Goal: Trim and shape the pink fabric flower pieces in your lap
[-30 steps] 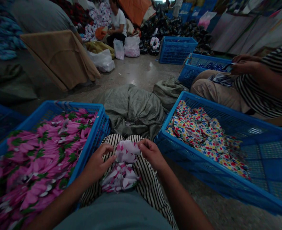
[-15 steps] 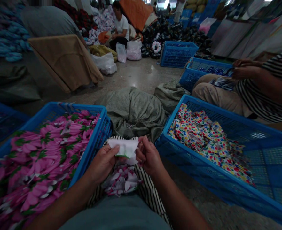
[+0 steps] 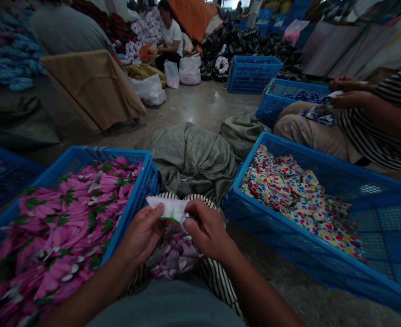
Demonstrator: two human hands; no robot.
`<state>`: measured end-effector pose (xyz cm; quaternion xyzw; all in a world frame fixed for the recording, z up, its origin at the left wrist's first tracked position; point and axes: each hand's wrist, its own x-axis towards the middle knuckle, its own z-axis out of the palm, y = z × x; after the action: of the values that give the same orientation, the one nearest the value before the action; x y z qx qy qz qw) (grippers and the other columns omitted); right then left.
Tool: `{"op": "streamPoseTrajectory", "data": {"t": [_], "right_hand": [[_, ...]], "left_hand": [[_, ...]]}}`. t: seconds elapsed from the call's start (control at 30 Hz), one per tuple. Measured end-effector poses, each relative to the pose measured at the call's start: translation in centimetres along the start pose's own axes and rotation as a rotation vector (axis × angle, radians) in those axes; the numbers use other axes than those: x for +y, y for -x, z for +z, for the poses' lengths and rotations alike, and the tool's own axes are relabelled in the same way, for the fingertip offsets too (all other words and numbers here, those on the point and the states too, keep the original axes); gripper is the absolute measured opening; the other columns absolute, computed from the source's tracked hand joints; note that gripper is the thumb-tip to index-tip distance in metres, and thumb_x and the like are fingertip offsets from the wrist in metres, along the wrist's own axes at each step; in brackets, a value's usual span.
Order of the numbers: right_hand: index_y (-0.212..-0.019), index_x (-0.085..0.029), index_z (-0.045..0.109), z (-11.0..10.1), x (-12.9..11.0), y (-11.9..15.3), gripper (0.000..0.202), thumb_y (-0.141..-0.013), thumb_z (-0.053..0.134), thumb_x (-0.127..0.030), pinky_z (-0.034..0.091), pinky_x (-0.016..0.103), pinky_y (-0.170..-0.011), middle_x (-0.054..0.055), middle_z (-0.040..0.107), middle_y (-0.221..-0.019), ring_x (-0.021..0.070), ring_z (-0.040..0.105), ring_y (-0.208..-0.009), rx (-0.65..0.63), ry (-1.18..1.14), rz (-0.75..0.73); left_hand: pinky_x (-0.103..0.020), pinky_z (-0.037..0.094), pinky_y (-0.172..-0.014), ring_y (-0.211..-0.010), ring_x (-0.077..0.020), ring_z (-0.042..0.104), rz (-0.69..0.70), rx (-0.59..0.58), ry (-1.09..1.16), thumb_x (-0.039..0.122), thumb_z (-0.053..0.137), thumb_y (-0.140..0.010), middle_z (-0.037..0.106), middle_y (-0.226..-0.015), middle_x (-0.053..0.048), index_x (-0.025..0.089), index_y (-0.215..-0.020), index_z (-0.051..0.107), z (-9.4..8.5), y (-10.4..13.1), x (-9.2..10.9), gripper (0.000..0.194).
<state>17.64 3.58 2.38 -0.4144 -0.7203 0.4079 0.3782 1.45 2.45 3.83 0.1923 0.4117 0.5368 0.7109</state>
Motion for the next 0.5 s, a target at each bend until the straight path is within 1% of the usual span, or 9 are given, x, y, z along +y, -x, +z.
{"op": "streamPoseTrajectory", "data": {"t": [0.07,0.13,0.33,0.5], "right_hand": [[-0.085,-0.019,0.051,-0.4,-0.6,-0.1,0.017,-0.086,0.04,-0.031,0.033,0.026,-0.057,0.0,0.05,-0.069,0.0135,0.046,-0.061,-0.1,0.106,-0.03],[-0.081,-0.018,0.052,-0.5,-1.0,-0.2,0.019,-0.087,0.039,-0.03,0.033,0.025,-0.057,0.0,0.052,-0.069,0.0135,0.047,-0.062,-0.143,0.17,-0.029],[-0.078,-0.018,0.055,-0.5,-1.2,-0.4,0.022,-0.087,0.041,-0.032,0.033,0.024,-0.056,0.0,0.052,-0.065,0.0129,0.048,-0.06,-0.198,0.208,-0.061],[-0.079,-0.018,0.056,-0.7,-1.4,-0.4,0.022,-0.088,0.042,-0.032,0.033,0.024,-0.057,0.0,0.053,-0.066,0.0127,0.049,-0.061,-0.215,0.22,-0.073]], "left_hand": [[-0.022,0.047,-0.06,-0.066,-0.0134,0.062,0.01,-0.017,0.004,0.024,0.061,-0.075,0.068,-0.072,-0.003,0.014,-0.081,0.062,0.3,0.1,0.1,0.012],[-0.023,0.046,-0.06,-0.066,-0.0139,0.062,0.01,-0.025,0.002,0.025,0.062,-0.074,0.067,-0.07,-0.002,0.014,-0.079,0.062,0.5,0.3,0.1,0.012],[-0.022,0.044,-0.059,-0.064,-0.0134,0.06,0.009,-0.007,-0.039,0.028,0.067,-0.068,0.066,-0.07,-0.003,0.014,-0.079,0.063,0.8,0.5,0.1,0.019],[-0.02,0.041,-0.055,-0.058,-0.0103,0.054,0.018,0.002,-0.121,0.029,0.064,-0.071,0.063,-0.067,-0.001,0.014,-0.076,0.062,0.5,0.4,-0.4,0.016]]}}
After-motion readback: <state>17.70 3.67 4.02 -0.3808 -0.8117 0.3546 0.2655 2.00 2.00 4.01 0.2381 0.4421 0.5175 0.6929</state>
